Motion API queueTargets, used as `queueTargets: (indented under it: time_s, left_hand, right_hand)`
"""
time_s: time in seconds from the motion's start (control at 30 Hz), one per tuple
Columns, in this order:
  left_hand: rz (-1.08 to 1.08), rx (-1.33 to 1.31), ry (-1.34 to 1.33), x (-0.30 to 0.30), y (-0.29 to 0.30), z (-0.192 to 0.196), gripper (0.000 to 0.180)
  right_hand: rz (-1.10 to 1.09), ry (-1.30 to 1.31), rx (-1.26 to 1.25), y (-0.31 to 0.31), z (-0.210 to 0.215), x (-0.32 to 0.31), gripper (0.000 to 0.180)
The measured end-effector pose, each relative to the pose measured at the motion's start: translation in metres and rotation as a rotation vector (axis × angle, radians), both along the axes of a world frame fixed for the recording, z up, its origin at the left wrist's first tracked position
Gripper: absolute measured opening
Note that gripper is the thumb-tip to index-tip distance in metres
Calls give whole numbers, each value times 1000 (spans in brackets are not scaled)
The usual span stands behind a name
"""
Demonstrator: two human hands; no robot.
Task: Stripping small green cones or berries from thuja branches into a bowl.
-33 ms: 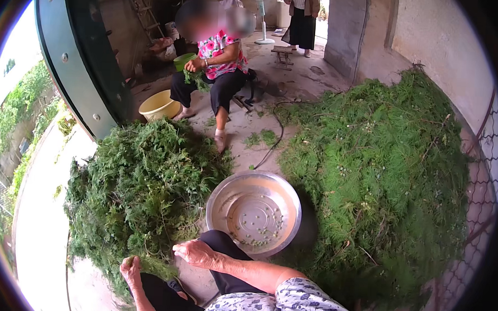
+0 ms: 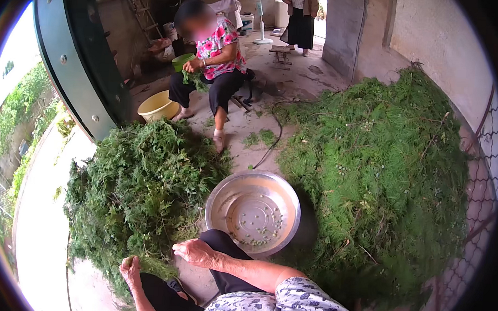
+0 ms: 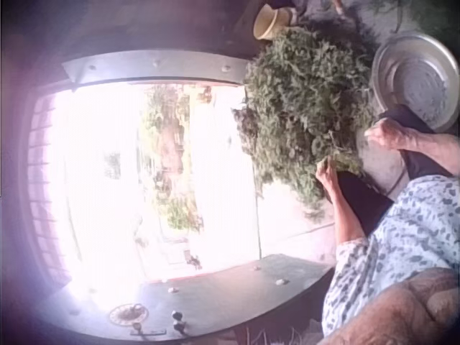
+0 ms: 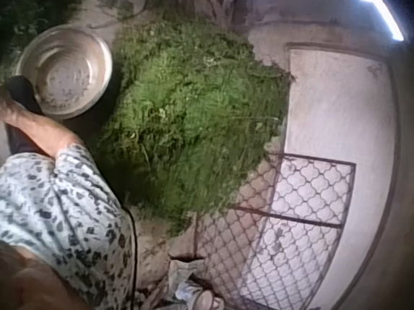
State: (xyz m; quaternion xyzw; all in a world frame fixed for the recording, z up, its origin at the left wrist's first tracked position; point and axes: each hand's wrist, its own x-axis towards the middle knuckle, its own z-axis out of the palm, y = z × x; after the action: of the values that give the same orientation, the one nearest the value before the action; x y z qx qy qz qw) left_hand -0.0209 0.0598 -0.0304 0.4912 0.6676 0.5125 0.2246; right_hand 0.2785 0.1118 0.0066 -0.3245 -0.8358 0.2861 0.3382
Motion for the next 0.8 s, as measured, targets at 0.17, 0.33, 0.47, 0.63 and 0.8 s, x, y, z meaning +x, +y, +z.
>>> queueTargets:
  time_s: [0.17, 0.33, 0.47, 0.63, 0.8]
  left_hand:
    - [-2, -9, -50, 10, 9, -3, 9]
    - [-50, 33, -26, 20, 7, -3, 11]
    - [-54, 49, 30, 26, 2, 3, 10]
    - [-22, 92, -30, 30, -15, 14, 5]
    - [-31, 138, -70, 33, -31, 27, 5]
  right_hand:
    - [-76, 143, 11, 0, -2, 13, 18]
    - [-123, 188, 107, -5, -3, 17, 13]
    - [-182, 209, 95, -13, 3, 21, 14]
    - [-394, 87, 152, -24, 21, 37, 18]
    - [-425, -139, 190, -25, 14, 48, 32]
